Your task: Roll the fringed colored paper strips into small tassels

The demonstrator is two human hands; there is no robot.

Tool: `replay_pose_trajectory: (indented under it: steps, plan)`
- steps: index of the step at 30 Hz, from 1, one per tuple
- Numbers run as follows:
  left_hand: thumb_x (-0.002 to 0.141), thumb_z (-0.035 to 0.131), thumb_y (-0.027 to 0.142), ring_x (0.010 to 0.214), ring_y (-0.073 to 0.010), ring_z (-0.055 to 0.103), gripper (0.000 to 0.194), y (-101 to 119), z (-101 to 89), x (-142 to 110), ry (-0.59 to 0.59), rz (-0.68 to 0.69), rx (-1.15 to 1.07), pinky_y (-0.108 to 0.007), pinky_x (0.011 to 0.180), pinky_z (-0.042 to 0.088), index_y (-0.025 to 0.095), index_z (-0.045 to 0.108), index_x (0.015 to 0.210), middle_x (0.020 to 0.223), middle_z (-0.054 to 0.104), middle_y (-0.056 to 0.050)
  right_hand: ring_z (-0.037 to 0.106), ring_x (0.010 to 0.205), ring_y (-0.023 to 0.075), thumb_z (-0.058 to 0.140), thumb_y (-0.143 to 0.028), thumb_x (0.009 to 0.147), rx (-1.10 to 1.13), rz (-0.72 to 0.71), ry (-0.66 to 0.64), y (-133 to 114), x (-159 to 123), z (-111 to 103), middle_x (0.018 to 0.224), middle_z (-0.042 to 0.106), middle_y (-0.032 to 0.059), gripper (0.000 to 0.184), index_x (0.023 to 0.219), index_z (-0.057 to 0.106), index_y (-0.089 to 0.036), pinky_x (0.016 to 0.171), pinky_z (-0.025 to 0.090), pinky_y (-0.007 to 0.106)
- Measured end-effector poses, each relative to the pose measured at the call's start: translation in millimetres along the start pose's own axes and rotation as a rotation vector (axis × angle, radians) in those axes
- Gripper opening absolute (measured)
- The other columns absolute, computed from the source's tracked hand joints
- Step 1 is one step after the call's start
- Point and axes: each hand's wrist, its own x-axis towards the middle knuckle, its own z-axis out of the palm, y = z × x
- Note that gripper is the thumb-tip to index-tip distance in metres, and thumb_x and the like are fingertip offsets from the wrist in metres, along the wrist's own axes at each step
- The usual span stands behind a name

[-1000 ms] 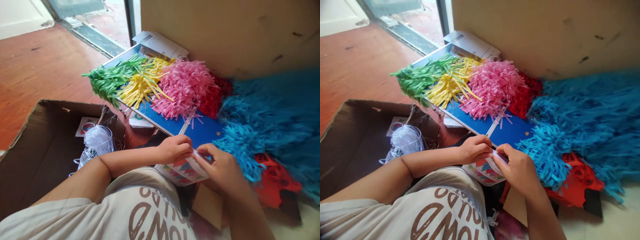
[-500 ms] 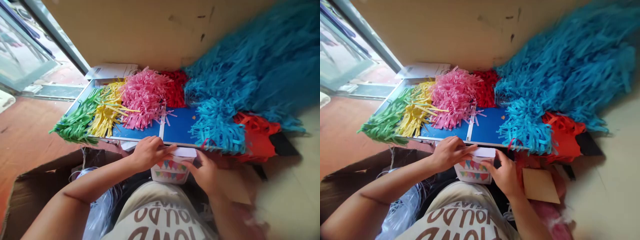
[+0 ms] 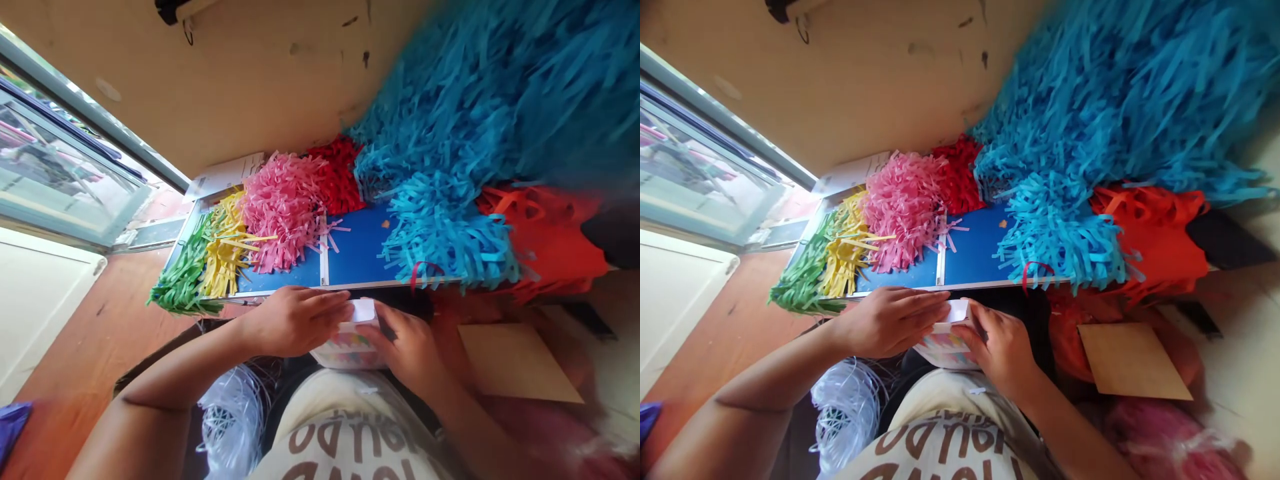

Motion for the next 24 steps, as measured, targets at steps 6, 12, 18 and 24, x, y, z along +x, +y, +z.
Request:
replay_pose_trajectory:
  steps: [6,12,18,24]
  plan:
    - [0.100,0.050,0.030,0.081,-0.0167,0.074,0.026,3,-1.8,21,0.036,-0.139,-0.173,-0.026,0.068,0.060,0.011,0.065,0.110,0.104,0.076,-0.011,0.074,0.078,0.0186,0.052,-0.044,0.098,0.018,-0.007,-0.037,-2,3,-3,0.093,0.077,0.0048,0.032,0.112,0.068,-0.019,0.069,0.056,0.025]
    - [0.102,0.047,0.035,0.086,-0.0157,0.073,0.034,3,-6.6,30,-0.048,-0.253,-0.272,-0.024,0.075,0.058,0.013,0.067,0.118,0.102,0.076,-0.011,0.074,0.075,0.0180,0.051,-0.041,0.099,-0.045,-0.040,-0.056,-7,5,-9,0.091,0.077,0.0047,0.032,0.114,0.068,-0.017,0.065,0.055,0.024]
    - [0.101,0.048,0.035,0.092,-0.0168,0.070,0.036,0,-5.3,29,-0.113,-0.270,-0.334,-0.026,0.082,0.057,0.013,0.069,0.121,0.106,0.074,-0.012,0.074,0.077,0.0176,0.045,-0.040,0.101,-0.115,-0.100,-0.084,-11,9,-13,0.096,0.078,0.0083,0.037,0.115,0.068,-0.014,0.066,0.056,0.022]
    - [0.101,0.049,0.037,0.091,-0.0160,0.069,0.036,-3,-3.6,26,-0.107,-0.277,-0.406,-0.026,0.082,0.056,0.014,0.070,0.120,0.104,0.073,-0.012,0.075,0.083,0.0187,0.047,-0.039,0.100,-0.126,-0.088,-0.091,-14,8,-13,0.100,0.077,0.0087,0.036,0.117,0.068,-0.015,0.071,0.058,0.024]
